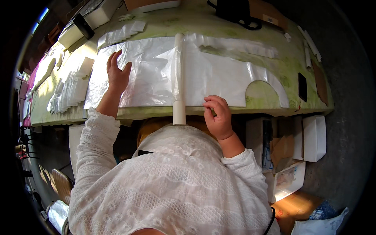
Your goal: The person wraps small white rectangular items in clear plastic film using a cylindrical rolling tool. They repeatedly roll the film over each item, fold the edges, and place the wrapped items into a stack on the table.
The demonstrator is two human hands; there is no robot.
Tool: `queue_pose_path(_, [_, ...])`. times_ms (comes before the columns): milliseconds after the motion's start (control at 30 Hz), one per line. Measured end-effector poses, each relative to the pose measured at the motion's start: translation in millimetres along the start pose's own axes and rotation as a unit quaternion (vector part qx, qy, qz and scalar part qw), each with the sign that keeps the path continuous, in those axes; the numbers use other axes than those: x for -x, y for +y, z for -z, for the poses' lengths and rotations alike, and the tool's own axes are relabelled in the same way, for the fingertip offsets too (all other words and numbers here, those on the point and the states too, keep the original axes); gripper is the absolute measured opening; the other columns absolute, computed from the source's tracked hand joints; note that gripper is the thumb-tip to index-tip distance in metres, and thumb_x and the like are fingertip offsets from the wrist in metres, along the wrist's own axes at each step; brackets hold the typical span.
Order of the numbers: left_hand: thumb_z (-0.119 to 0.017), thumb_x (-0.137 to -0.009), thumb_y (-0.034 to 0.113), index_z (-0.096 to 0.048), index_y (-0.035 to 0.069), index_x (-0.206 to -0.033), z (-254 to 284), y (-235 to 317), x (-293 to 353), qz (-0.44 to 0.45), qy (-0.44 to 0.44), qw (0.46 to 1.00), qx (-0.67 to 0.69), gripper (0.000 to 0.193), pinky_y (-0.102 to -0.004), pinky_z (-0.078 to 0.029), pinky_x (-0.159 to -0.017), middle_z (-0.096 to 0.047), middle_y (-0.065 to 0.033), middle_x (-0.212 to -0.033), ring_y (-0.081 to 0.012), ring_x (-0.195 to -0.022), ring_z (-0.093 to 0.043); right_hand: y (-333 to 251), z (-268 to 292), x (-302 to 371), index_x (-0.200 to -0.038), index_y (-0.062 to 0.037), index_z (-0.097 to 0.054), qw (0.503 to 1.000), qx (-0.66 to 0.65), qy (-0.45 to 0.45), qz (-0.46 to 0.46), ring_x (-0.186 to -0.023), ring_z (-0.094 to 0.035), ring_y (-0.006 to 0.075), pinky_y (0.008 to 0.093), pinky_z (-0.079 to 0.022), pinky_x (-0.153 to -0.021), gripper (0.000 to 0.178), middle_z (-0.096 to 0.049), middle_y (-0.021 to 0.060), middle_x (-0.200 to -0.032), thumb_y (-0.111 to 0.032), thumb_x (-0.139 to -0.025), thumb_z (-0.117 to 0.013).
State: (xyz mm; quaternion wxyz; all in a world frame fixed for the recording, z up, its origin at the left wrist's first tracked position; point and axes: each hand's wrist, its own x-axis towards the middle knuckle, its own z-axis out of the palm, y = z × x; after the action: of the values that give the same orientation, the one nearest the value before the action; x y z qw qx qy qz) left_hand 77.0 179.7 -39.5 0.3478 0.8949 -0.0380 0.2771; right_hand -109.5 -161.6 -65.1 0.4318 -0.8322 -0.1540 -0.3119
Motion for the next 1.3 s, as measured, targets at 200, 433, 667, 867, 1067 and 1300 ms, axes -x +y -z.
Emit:
queue_pose_path(200, [-0.068,-0.088,0.015,-0.054,0.013,-0.141,-25,75,55,-0.191,-0.280,0.941,0.006,0.055,-0.0521,-0.030,-0.120,-0.055,-0.0101,-0.145,-0.0349,-0.145,-0.039,-14,-7,0,-0.097,-0.0044,-0.065,0.999,-0.020,-0.043,0.003,-0.105,-0.065,0.0328,0.0406,-0.054,-0.091,0.022,-0.069,0.0132,-0.110,0.009,-0.080,-0.066])
queue_pose_path(433, [-0.063,-0.090,0.025,-0.038,0.009,-0.156,-34,74,61,-0.190,-0.365,0.904,-0.115,0.073,-0.0593,-0.018,-0.124,-0.037,-0.0089,-0.163,-0.0371,-0.153,-0.025,-45,-28,-28,-0.110,-0.0065,-0.066,0.988,-0.070,-0.139,0.019,-0.128,-0.057,0.0377,0.0453,-0.047,-0.107,0.027,-0.064,0.0144,-0.131,-0.002,-0.084,-0.071])
queue_pose_path(667, [-0.063,-0.091,0.021,-0.038,0.026,-0.158,-23,70,13,-0.185,-0.319,0.928,0.057,0.072,-0.0571,-0.022,-0.124,-0.031,-0.0107,-0.166,-0.0420,-0.153,-0.024,-69,-55,-52,-0.110,-0.0098,-0.068,0.966,-0.052,-0.243,0.073,-0.113,-0.063,0.0333,0.0510,-0.044,-0.111,0.032,-0.069,0.0101,-0.100,-0.012,-0.080,-0.079])
queue_pose_path(867, [-0.076,-0.088,0.042,-0.072,0.021,-0.120,-46,52,20,-0.180,-0.309,0.926,0.120,0.039,-0.0640,-0.022,-0.120,-0.043,-0.0097,-0.160,-0.0450,-0.151,-0.026,-55,-67,-67,-0.105,-0.0072,-0.066,0.991,-0.049,-0.121,0.010,-0.089,-0.063,0.0322,0.0465,-0.051,-0.087,0.023,-0.068,0.0096,-0.096,-0.006,-0.083,-0.071])
queue_pose_path(1067, [-0.071,-0.087,0.027,-0.073,0.019,-0.117,-13,53,38,-0.193,-0.306,0.931,0.051,0.031,-0.0609,-0.024,-0.120,-0.047,-0.0113,-0.157,-0.0420,-0.152,-0.027,13,-89,-102,-0.137,-0.0129,-0.058,0.952,0.220,-0.210,-0.028,-0.138,-0.042,0.0351,0.0483,-0.034,-0.117,0.047,-0.049,0.0137,-0.147,-0.022,-0.092,-0.067])
queue_pose_path(1300, [-0.065,-0.087,0.025,-0.073,0.022,-0.117,-14,41,41,-0.175,-0.289,0.936,0.097,0.031,-0.0553,-0.024,-0.123,-0.045,-0.0088,-0.159,-0.0394,-0.150,-0.034,56,-133,-183,-0.158,-0.0233,-0.039,0.875,0.333,-0.333,-0.110,-0.157,-0.018,0.0330,0.0566,-0.014,-0.126,0.065,-0.028,0.0090,-0.168,-0.054,-0.101,-0.049])
